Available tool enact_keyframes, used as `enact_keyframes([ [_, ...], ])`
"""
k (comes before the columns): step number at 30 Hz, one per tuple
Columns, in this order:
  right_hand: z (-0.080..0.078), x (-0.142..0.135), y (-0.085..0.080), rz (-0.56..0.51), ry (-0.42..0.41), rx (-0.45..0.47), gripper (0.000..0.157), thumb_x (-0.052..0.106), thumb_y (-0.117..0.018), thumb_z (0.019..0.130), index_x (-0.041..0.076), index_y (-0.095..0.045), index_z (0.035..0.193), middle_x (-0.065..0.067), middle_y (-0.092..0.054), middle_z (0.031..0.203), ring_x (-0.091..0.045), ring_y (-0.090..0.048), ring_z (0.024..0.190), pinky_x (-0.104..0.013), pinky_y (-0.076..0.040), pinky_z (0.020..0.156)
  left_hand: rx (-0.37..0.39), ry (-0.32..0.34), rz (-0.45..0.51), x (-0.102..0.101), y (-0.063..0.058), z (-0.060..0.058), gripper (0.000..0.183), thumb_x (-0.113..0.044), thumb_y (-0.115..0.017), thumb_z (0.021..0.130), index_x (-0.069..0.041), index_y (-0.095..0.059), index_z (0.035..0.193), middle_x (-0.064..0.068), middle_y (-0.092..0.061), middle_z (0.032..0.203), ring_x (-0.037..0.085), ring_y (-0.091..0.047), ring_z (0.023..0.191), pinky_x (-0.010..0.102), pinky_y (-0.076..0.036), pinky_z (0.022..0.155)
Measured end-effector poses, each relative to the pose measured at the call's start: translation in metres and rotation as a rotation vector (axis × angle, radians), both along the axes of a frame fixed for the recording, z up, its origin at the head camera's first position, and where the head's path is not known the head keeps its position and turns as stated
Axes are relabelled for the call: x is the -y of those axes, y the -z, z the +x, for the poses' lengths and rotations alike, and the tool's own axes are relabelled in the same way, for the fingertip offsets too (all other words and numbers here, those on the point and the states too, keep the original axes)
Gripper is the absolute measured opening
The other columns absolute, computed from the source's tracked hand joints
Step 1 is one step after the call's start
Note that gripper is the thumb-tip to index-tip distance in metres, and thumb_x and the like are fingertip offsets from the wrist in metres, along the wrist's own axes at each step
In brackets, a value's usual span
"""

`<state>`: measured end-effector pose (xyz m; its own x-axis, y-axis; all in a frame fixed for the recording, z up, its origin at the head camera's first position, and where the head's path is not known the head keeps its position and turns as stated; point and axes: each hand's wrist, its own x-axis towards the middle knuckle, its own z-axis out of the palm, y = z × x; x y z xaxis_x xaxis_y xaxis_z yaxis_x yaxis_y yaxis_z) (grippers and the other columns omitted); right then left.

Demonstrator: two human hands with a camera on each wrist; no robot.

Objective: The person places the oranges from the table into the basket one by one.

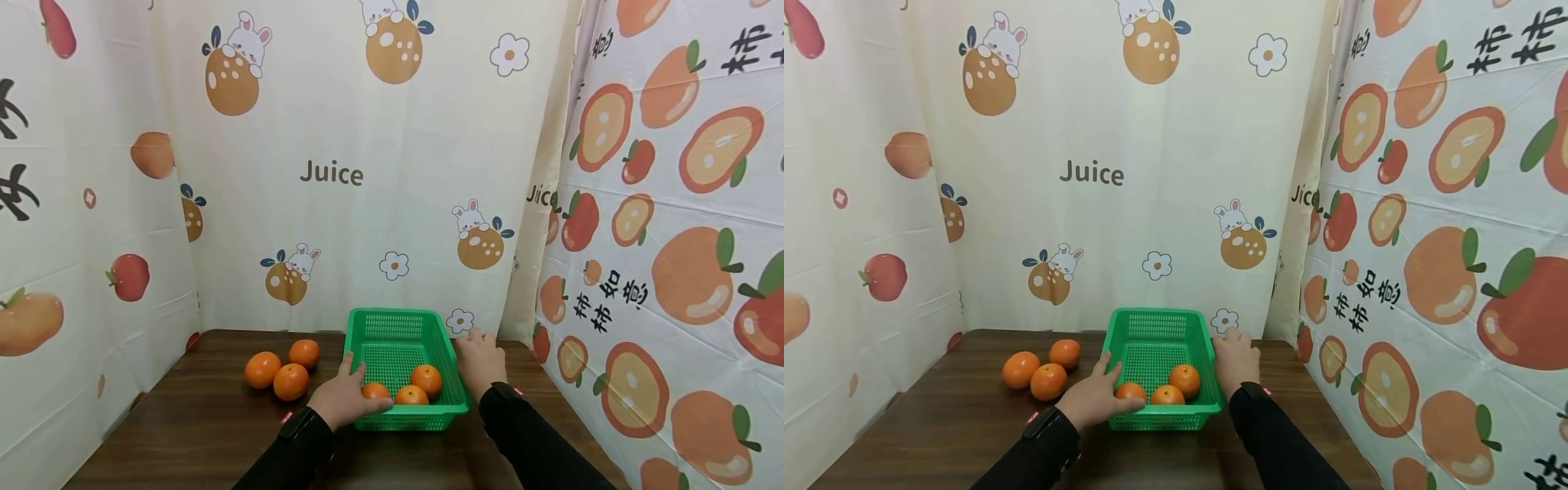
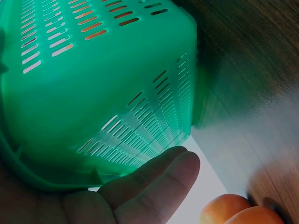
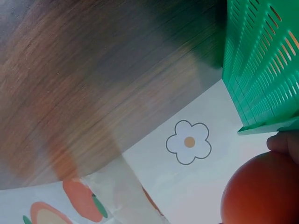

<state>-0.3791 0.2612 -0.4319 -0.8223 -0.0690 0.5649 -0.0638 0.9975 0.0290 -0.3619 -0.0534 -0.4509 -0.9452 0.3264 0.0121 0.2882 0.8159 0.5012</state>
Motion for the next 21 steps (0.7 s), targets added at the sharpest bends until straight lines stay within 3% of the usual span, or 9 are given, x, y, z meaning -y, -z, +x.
enact_keyframes([
  [8,-0.003,0.004,0.000,0.027,-0.034,-0.014,0.025,0.008,-0.082,0.086,0.018,-0.079,0.109,-0.009,-0.062,0.103,-0.031,-0.052,0.087,-0.045,-0.051,0.062,0.015,-0.007,-0.005,-0.001,0.002,-0.003,0.111,-0.082,-0.069,0.082,-0.012,-0.043,0.164,0.018,-0.015,0.179,0.028,-0.070,0.090,0.045,-0.055,0.071],
  [15,-0.004,0.013,-0.003,0.013,-0.083,-0.046,0.023,0.010,-0.088,0.080,0.016,-0.069,0.090,-0.008,-0.059,0.099,-0.027,-0.045,0.080,-0.037,-0.044,0.056,0.015,-0.007,-0.002,-0.001,0.002,-0.003,0.112,-0.083,-0.069,0.082,-0.012,-0.043,0.164,0.018,-0.015,0.179,0.026,-0.070,0.087,0.044,-0.054,0.070],
  [21,-0.001,0.022,-0.009,-0.057,-0.091,0.004,0.030,0.015,-0.094,0.078,0.017,-0.067,0.092,-0.007,-0.056,0.099,-0.026,-0.042,0.081,-0.034,-0.040,0.057,0.006,-0.008,-0.004,-0.002,0.003,-0.003,0.111,-0.082,-0.069,0.082,-0.011,-0.043,0.164,0.018,-0.015,0.179,0.026,-0.070,0.087,0.045,-0.054,0.070],
])
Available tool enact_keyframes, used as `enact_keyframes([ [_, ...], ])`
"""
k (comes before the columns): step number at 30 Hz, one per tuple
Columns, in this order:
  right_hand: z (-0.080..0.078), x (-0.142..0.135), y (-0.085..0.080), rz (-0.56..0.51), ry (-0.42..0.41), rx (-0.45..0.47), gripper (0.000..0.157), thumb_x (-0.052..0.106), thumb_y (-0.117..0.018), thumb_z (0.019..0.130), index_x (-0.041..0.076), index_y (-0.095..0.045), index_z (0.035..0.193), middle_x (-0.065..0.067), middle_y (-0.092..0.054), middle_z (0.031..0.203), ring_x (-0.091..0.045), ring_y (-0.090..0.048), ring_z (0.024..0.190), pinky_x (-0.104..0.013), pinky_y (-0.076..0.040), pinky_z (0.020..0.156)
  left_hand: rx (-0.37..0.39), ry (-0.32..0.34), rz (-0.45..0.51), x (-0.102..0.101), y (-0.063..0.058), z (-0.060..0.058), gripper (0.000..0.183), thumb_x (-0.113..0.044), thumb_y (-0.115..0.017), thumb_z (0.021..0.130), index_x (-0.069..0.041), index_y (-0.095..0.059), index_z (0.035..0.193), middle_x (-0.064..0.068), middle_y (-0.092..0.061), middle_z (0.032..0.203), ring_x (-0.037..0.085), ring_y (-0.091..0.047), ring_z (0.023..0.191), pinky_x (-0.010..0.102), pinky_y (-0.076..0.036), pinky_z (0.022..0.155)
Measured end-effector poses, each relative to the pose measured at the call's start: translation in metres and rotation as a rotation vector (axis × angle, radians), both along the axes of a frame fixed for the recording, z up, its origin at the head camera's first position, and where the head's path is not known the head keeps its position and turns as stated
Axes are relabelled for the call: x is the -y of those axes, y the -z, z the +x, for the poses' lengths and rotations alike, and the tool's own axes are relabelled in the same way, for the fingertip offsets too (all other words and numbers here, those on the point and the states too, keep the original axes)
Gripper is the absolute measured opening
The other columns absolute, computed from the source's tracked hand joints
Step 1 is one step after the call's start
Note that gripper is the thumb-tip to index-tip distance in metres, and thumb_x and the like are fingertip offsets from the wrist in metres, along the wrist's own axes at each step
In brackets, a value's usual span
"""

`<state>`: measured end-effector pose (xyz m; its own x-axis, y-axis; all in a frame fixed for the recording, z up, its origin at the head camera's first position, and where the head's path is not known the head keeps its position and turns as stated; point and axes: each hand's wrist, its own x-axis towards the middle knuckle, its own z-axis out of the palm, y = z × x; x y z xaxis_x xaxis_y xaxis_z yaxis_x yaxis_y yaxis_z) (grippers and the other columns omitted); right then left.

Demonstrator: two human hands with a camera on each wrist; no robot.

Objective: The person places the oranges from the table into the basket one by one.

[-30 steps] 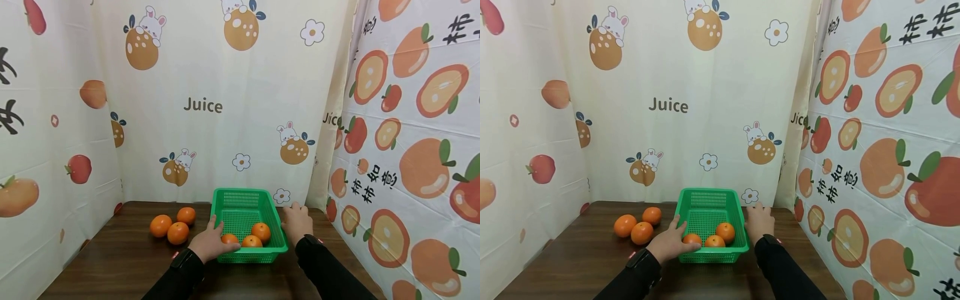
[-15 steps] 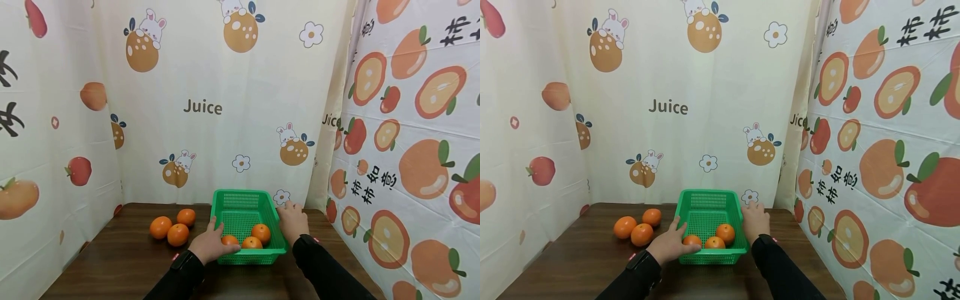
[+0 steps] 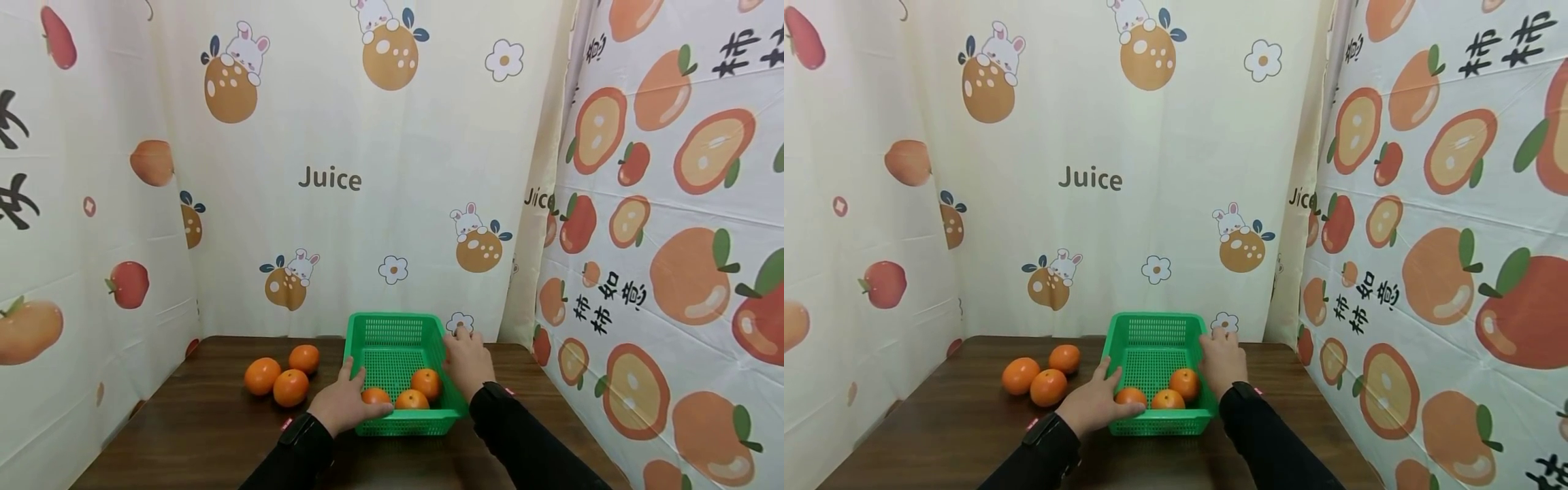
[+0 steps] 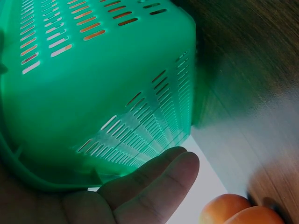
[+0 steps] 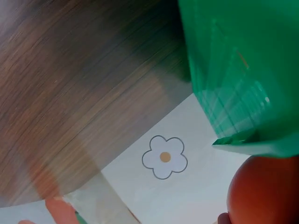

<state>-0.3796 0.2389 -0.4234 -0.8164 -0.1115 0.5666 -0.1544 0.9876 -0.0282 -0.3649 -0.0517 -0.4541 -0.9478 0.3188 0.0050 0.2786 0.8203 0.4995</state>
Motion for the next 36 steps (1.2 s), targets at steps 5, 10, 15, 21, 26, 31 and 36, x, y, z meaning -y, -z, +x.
enact_keyframes([
  [5,0.000,0.007,-0.001,-0.096,-0.003,0.085,0.036,0.021,-0.094,0.081,0.017,-0.074,0.110,-0.008,-0.059,0.109,-0.029,-0.047,0.092,-0.037,-0.048,0.063,-0.005,-0.001,-0.005,0.000,0.000,0.000,0.113,-0.086,-0.068,0.080,-0.012,-0.044,0.163,0.018,-0.016,0.179,0.029,-0.072,0.093,0.047,-0.056,0.074],
  [10,-0.003,0.010,0.000,-0.168,-0.012,0.122,0.039,0.021,-0.090,0.085,0.017,-0.075,0.120,-0.011,-0.062,0.118,-0.033,-0.054,0.101,-0.042,-0.054,0.075,-0.011,0.000,-0.006,0.000,-0.001,0.001,0.116,-0.089,-0.066,0.078,-0.012,-0.045,0.163,0.018,-0.017,0.178,0.032,-0.072,0.099,0.051,-0.058,0.080],
  [15,-0.002,0.014,-0.005,-0.243,-0.048,0.154,0.035,0.020,-0.088,0.087,0.014,-0.075,0.119,-0.012,-0.061,0.114,-0.031,-0.054,0.094,-0.041,-0.051,0.076,-0.014,-0.001,-0.006,0.000,-0.001,0.001,0.116,-0.089,-0.066,0.079,-0.012,-0.045,0.163,0.018,-0.017,0.178,0.034,-0.072,0.103,0.052,-0.058,0.082],
  [21,-0.004,0.016,-0.006,-0.344,-0.076,0.229,0.038,0.023,-0.085,0.091,0.012,-0.073,0.126,-0.014,-0.061,0.118,-0.027,-0.055,0.089,-0.035,-0.047,0.071,-0.005,0.002,-0.007,0.000,0.000,0.001,0.115,-0.088,-0.065,0.080,-0.013,-0.043,0.164,0.018,-0.016,0.179,0.033,-0.072,0.101,0.052,-0.058,0.082],
  [26,-0.009,0.017,-0.003,-0.364,-0.073,0.257,0.039,0.025,-0.084,0.092,0.012,-0.072,0.128,-0.016,-0.061,0.122,-0.025,-0.055,0.089,-0.033,-0.046,0.069,-0.008,0.008,-0.013,0.001,-0.001,0.001,0.112,-0.085,-0.067,0.082,-0.012,-0.044,0.164,0.019,-0.016,0.179,0.031,-0.072,0.097,0.050,-0.058,0.079],
  [31,-0.011,0.019,-0.002,-0.351,-0.096,0.256,0.042,0.025,-0.085,0.091,0.012,-0.072,0.128,-0.017,-0.062,0.124,-0.025,-0.055,0.091,-0.034,-0.047,0.068,-0.011,0.003,-0.012,0.001,-0.001,0.002,0.112,-0.085,-0.067,0.082,-0.012,-0.043,0.164,0.019,-0.016,0.178,0.031,-0.072,0.097,0.050,-0.058,0.079],
  [36,-0.012,0.022,-0.003,-0.335,-0.090,0.266,0.041,0.027,-0.086,0.090,0.014,-0.073,0.127,-0.015,-0.064,0.121,-0.024,-0.056,0.091,-0.034,-0.049,0.071,-0.012,0.009,-0.004,0.001,-0.001,0.002,0.110,-0.083,-0.068,0.083,-0.011,-0.044,0.163,0.020,-0.016,0.178,0.029,-0.072,0.093,0.048,-0.057,0.077],
])
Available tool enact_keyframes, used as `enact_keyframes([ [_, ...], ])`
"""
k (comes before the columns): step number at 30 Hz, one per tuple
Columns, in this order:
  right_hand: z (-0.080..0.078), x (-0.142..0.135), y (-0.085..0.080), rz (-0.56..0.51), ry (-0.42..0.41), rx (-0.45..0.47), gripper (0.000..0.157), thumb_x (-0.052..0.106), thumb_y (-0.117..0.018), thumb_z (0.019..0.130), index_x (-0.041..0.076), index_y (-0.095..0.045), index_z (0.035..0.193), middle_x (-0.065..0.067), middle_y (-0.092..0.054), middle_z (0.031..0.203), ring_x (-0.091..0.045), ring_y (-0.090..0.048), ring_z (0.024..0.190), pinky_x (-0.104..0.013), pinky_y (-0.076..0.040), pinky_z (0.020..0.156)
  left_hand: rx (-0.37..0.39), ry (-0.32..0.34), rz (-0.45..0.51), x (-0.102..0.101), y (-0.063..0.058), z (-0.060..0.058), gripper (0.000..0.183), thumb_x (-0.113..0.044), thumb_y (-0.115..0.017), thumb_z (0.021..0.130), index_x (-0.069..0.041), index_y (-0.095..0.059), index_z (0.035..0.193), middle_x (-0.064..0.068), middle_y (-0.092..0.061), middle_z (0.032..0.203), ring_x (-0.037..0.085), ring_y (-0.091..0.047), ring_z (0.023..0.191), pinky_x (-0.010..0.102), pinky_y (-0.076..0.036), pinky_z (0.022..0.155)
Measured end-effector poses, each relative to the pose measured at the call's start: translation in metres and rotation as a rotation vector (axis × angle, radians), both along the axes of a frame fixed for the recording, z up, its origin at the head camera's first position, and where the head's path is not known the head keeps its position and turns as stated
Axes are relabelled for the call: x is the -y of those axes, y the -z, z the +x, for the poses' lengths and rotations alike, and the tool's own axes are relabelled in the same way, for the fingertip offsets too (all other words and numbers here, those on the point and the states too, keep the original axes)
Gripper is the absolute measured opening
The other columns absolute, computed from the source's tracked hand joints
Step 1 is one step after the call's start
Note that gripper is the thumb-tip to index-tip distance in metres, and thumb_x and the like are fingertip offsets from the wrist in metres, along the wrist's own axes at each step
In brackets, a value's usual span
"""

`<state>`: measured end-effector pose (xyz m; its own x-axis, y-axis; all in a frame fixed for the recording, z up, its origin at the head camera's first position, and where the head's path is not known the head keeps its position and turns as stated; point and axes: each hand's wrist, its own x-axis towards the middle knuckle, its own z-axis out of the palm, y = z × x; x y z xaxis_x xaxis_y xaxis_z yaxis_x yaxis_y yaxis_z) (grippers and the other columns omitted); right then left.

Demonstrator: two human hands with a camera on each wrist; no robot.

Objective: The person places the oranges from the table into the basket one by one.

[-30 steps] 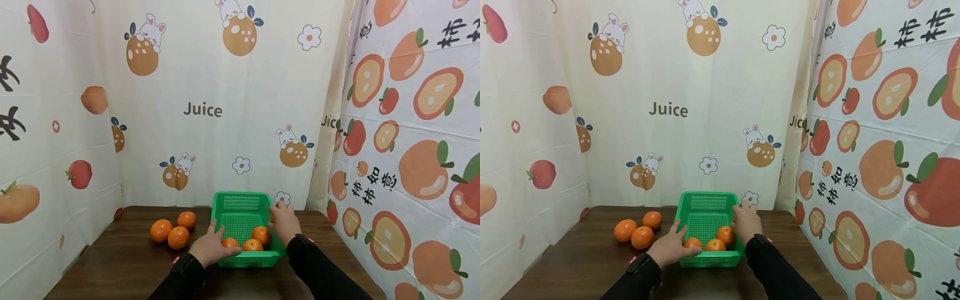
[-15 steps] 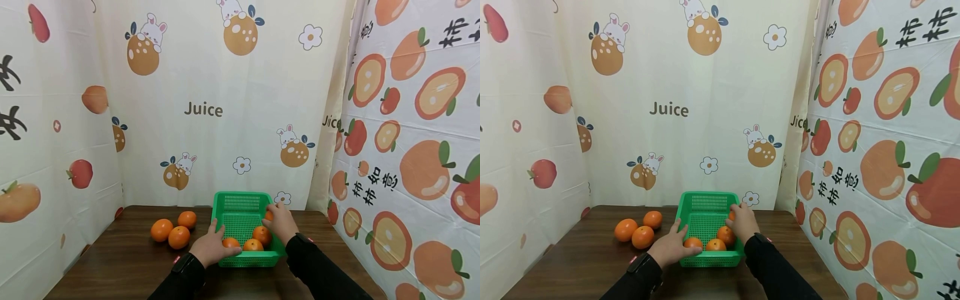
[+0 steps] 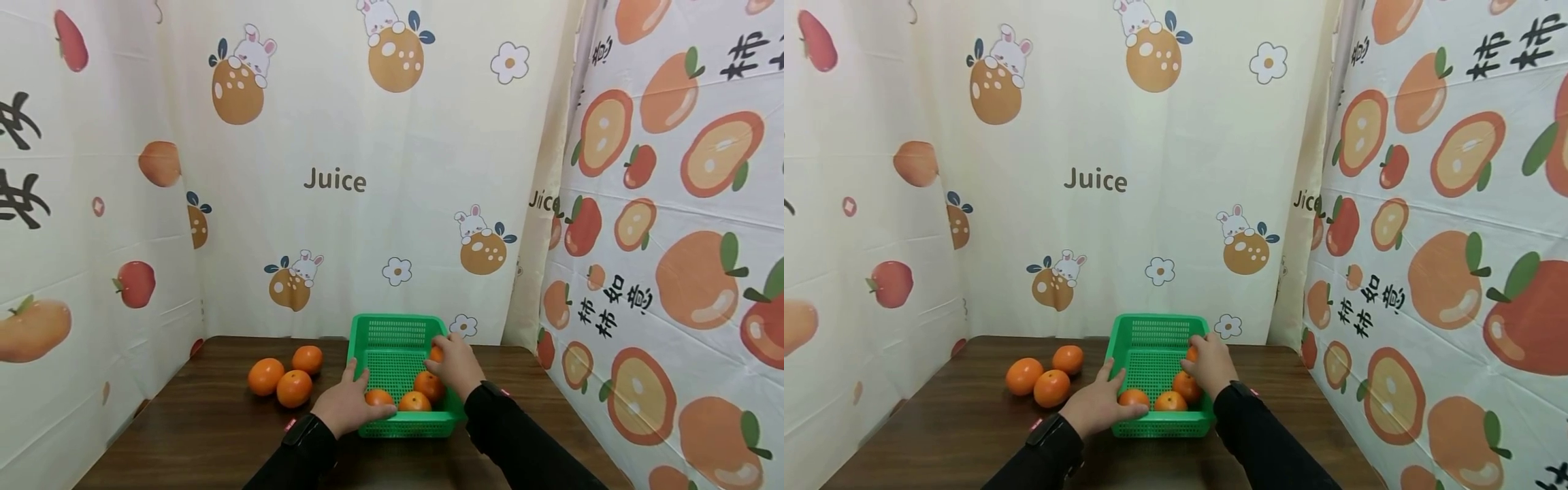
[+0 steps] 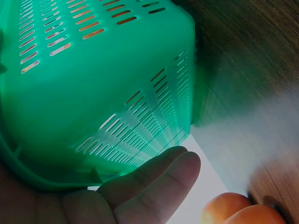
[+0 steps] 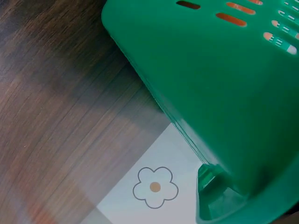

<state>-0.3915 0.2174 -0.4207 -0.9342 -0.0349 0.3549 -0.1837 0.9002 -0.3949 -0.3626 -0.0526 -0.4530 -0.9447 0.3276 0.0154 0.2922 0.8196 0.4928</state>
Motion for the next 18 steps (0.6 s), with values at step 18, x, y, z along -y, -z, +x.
enact_keyframes([
  [18,-0.008,0.006,-0.011,0.029,-0.002,0.108,0.038,0.027,-0.083,0.093,0.011,-0.071,0.125,-0.014,-0.060,0.112,-0.022,-0.054,0.083,-0.034,-0.045,0.068,0.011,0.001,-0.013,0.000,0.000,-0.001,0.113,-0.088,-0.065,0.081,-0.013,-0.045,0.163,0.018,-0.015,0.179,0.028,-0.070,0.091,0.047,-0.057,0.074],
])
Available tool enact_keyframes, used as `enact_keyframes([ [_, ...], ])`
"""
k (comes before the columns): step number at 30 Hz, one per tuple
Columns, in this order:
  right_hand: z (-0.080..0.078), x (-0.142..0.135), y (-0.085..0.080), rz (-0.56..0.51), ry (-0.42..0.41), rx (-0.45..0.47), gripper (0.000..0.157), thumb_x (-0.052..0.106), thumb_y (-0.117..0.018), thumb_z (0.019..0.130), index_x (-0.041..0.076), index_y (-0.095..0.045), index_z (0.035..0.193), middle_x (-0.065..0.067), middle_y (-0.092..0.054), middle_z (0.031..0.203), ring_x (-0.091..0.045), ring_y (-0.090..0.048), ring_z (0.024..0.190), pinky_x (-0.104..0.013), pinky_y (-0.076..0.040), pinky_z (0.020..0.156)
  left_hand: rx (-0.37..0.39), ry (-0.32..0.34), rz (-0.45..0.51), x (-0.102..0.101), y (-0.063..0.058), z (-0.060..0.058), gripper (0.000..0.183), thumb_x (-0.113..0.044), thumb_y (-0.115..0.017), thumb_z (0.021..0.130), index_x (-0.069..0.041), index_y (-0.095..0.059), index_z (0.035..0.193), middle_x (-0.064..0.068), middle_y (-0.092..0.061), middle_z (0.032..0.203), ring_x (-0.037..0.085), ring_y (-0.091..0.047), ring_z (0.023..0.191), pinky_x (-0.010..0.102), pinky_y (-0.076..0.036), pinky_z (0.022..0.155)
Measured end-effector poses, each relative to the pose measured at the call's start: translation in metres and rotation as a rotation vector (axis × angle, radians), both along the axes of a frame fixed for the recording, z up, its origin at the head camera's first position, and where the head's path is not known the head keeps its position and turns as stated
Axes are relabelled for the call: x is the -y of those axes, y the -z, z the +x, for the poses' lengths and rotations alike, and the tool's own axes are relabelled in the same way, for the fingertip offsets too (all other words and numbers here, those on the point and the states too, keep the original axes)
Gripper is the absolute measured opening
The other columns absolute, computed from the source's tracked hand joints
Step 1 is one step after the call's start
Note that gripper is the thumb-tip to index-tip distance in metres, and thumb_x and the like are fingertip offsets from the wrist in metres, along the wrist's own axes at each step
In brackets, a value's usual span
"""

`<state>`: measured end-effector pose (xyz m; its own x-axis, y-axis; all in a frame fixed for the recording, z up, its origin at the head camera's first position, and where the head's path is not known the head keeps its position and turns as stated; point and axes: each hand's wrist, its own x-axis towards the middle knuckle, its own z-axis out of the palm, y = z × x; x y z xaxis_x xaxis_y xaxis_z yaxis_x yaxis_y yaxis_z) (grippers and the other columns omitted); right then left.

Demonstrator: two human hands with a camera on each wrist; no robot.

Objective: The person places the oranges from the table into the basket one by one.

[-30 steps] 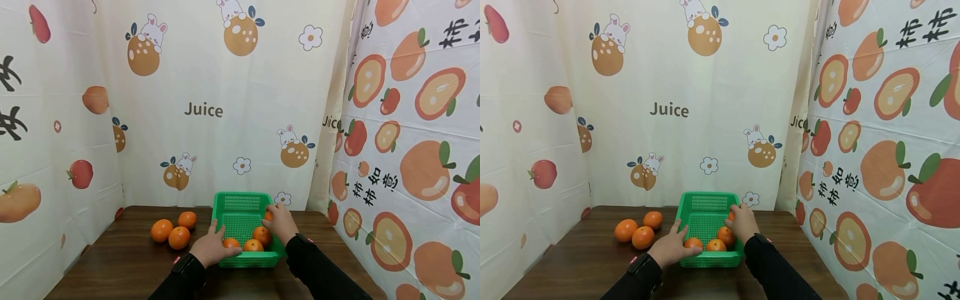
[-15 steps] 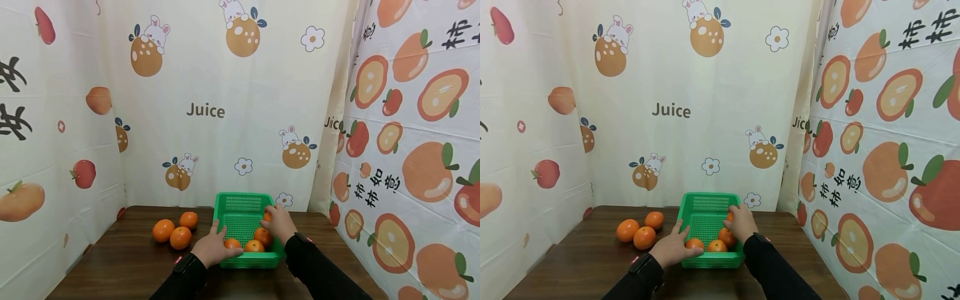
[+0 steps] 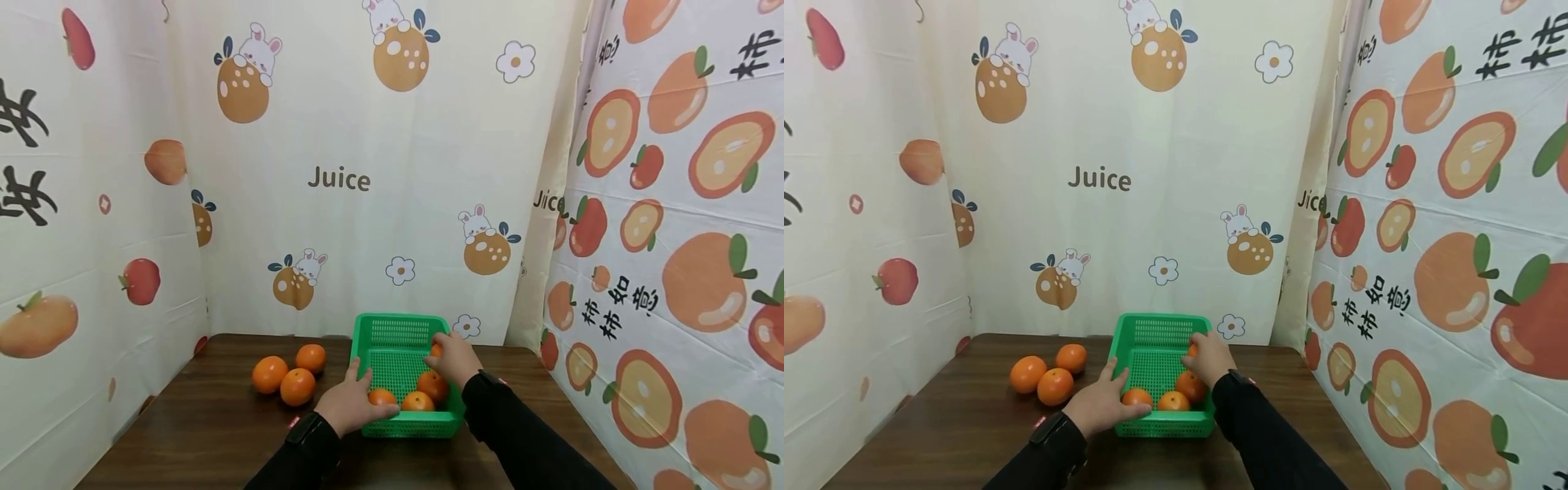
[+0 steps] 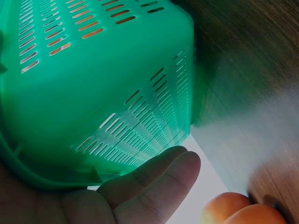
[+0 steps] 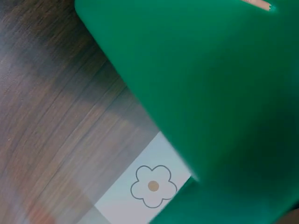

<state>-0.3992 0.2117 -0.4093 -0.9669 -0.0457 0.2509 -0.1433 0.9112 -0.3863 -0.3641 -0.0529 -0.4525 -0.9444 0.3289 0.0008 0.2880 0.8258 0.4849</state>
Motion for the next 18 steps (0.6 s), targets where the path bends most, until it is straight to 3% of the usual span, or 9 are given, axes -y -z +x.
enact_keyframes([
  [9,-0.006,0.004,0.000,0.060,-0.004,0.050,0.039,0.028,-0.081,0.095,0.012,-0.071,0.129,-0.016,-0.064,0.120,-0.026,-0.058,0.096,-0.044,-0.050,0.082,0.015,0.005,0.012,-0.001,0.005,-0.001,0.111,-0.085,-0.067,0.082,-0.012,-0.045,0.163,0.019,-0.014,0.179,0.028,-0.070,0.089,0.046,-0.057,0.072],
  [18,-0.020,-0.003,-0.007,0.029,-0.099,0.122,0.032,0.026,-0.080,0.096,0.010,-0.071,0.123,-0.011,-0.067,0.107,-0.022,-0.058,0.083,-0.038,-0.048,0.074,0.016,0.012,-0.016,0.002,0.004,-0.006,0.114,-0.089,-0.064,0.080,-0.015,-0.044,0.164,0.018,-0.013,0.179,0.027,-0.069,0.090,0.047,-0.058,0.074],
])
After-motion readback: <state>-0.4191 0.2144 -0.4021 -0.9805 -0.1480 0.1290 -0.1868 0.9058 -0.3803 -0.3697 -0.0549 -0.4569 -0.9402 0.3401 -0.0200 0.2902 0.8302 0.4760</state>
